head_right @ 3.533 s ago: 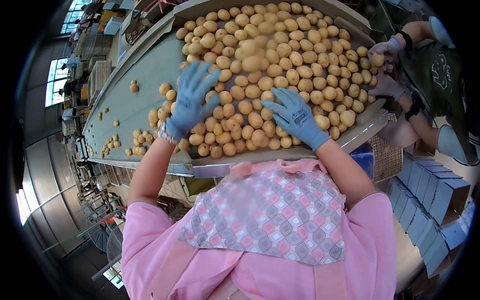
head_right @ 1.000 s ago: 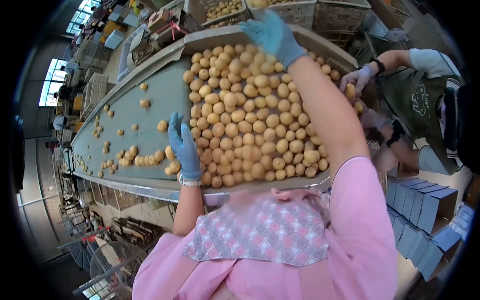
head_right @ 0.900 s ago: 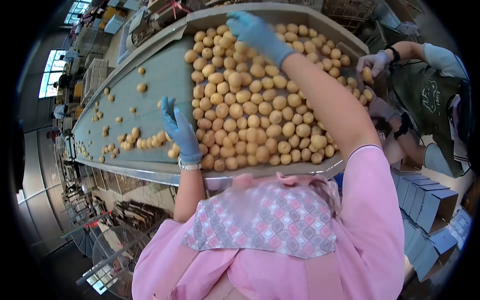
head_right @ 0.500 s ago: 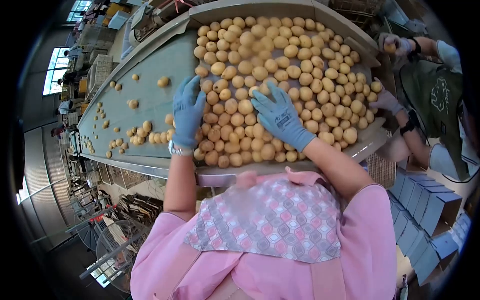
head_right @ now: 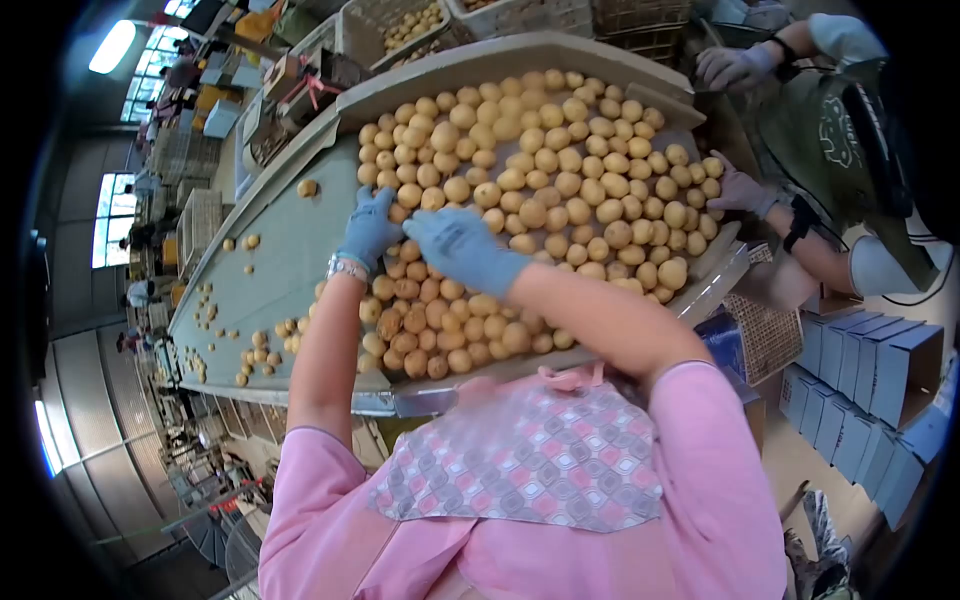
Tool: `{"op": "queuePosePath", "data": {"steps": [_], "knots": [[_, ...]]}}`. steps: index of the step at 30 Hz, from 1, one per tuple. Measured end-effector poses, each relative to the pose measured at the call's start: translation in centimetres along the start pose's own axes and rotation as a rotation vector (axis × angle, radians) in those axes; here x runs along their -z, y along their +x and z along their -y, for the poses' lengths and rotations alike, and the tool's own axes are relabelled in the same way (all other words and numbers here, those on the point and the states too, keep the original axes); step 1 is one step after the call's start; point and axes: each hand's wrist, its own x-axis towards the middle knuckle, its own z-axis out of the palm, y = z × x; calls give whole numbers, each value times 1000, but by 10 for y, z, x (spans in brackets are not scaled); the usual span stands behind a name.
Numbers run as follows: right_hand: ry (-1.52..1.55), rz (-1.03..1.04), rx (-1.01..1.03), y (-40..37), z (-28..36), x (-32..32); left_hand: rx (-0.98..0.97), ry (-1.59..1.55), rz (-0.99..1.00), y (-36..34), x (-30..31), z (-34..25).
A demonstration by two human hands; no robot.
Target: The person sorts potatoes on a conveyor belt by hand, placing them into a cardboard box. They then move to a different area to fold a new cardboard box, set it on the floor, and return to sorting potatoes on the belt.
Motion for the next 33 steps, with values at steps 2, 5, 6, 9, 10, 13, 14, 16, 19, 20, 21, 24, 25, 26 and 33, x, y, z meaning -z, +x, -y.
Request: {"op": "queuePosePath", "data": {"steps": [2,5,6,9,10,13,14,16,19,20,21,24,25,26,33], "knots": [[-182,296,-116,32,4,-36,-10,-8,36,-4,4,3],[-336,474,-332,62,31,-51,66,-125,0,-4,9,13],[-395,515,-267,62,34,-47,42,-167,-45,-10,19,13],[-363,506,-154,62,14,-32,79,-748,-249,-52,37,-1],[-197,422,-138,56,-4,-37,79,-1101,-274,-73,39,-13],[404,3,-153,20,-27,-26,66,-1910,-219,-124,16,-31],[678,-89,-270,6,-25,-19,74,-2132,-200,-136,10,-35],[1110,-114,-474,-19,-23,8,120,-2412,-172,-153,-6,-40],[1279,179,-582,-31,-45,60,219,-2680,-127,-158,-23,-41],[1266,202,-565,-23,-65,79,271,-2744,-95,-155,-24,-42],[1258,175,-541,-11,-88,98,327,-2808,-66,-152,-25,-43],[1259,-149,-459,31,-168,144,277,-2852,67,-147,-36,-36],[1090,-162,-470,36,-189,148,256,-2872,112,-147,-39,-34],[783,-57,-500,33,-200,145,255,-2900,139,-148,-36,-41],[-404,375,-371,-69,-119,50,217,-2846,231,-146,-30,-58]]}}
